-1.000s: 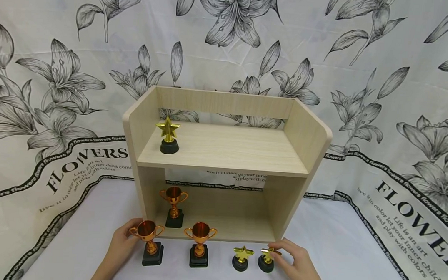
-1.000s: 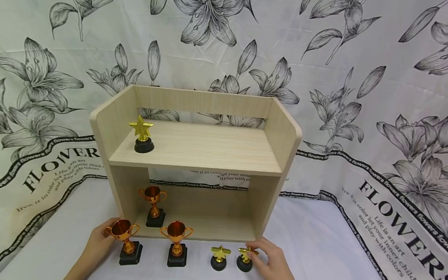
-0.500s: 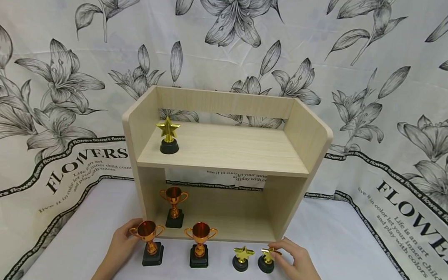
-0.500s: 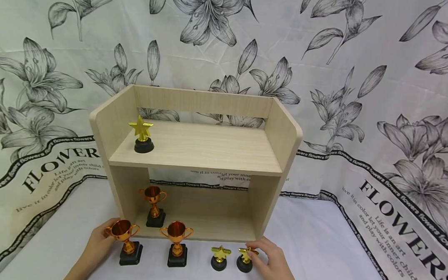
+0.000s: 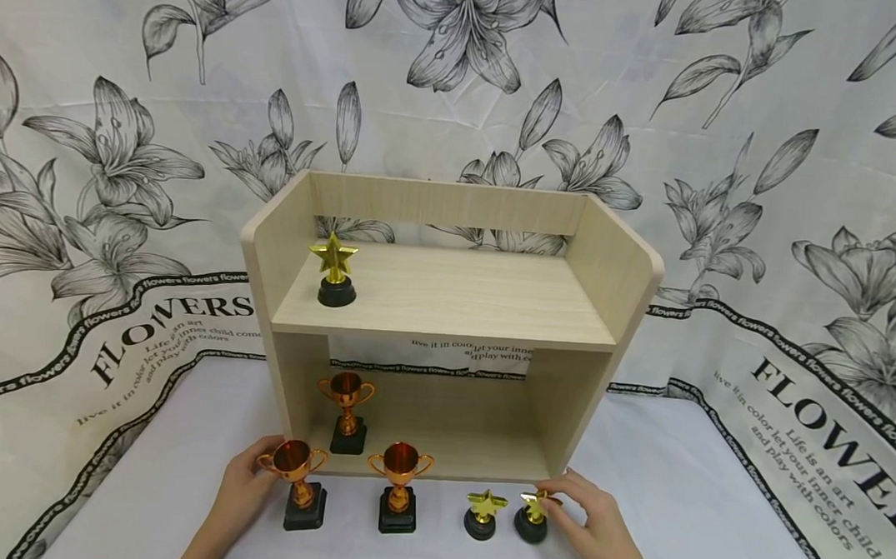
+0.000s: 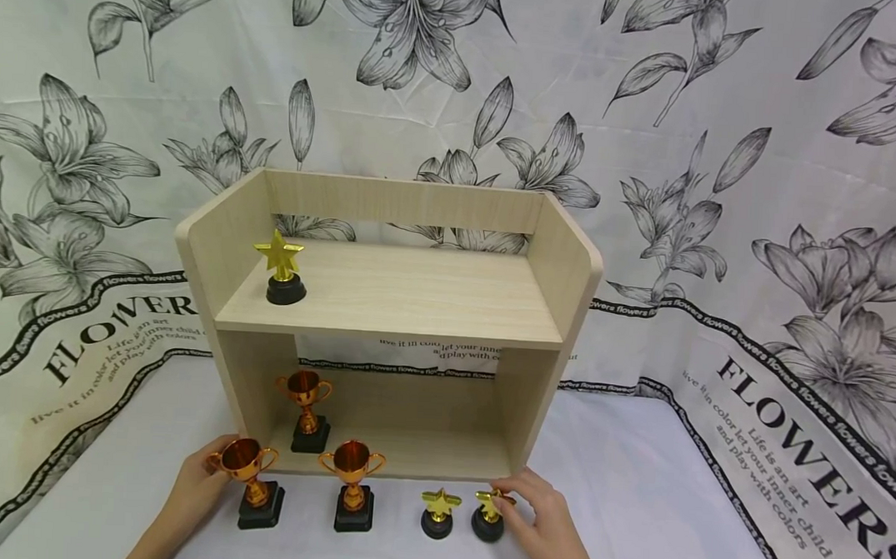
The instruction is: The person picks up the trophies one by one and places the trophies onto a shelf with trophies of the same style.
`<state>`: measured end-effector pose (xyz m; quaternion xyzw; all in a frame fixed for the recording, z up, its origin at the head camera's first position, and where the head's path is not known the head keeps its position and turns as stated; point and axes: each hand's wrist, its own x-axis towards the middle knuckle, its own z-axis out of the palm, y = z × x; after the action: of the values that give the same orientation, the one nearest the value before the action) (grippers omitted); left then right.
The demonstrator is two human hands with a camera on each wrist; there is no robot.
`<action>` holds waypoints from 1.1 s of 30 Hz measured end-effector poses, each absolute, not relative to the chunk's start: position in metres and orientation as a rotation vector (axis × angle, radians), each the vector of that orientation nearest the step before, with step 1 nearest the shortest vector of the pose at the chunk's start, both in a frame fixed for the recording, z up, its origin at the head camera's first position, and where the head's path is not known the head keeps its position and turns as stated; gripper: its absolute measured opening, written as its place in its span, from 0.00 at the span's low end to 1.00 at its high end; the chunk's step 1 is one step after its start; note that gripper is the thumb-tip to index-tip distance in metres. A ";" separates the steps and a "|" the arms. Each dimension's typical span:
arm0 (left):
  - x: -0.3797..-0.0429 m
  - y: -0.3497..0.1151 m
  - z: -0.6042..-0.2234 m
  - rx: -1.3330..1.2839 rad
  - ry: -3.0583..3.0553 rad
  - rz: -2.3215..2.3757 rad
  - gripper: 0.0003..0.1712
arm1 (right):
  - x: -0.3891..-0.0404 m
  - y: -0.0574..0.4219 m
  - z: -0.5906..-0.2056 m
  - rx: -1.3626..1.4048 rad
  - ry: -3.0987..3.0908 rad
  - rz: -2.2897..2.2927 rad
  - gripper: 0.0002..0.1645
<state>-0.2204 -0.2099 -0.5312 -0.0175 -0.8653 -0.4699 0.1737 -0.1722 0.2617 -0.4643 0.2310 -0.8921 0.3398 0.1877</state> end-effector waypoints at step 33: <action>-0.220 -0.211 -0.532 -0.045 -2.470 -1.385 0.20 | -0.167 0.257 -0.447 0.710 -2.352 0.895 0.21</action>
<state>-0.2196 -0.2106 -0.5319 -0.0159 -0.8618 -0.4831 0.1542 -0.1675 0.2565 -0.4470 0.2623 -0.8684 0.3305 0.2604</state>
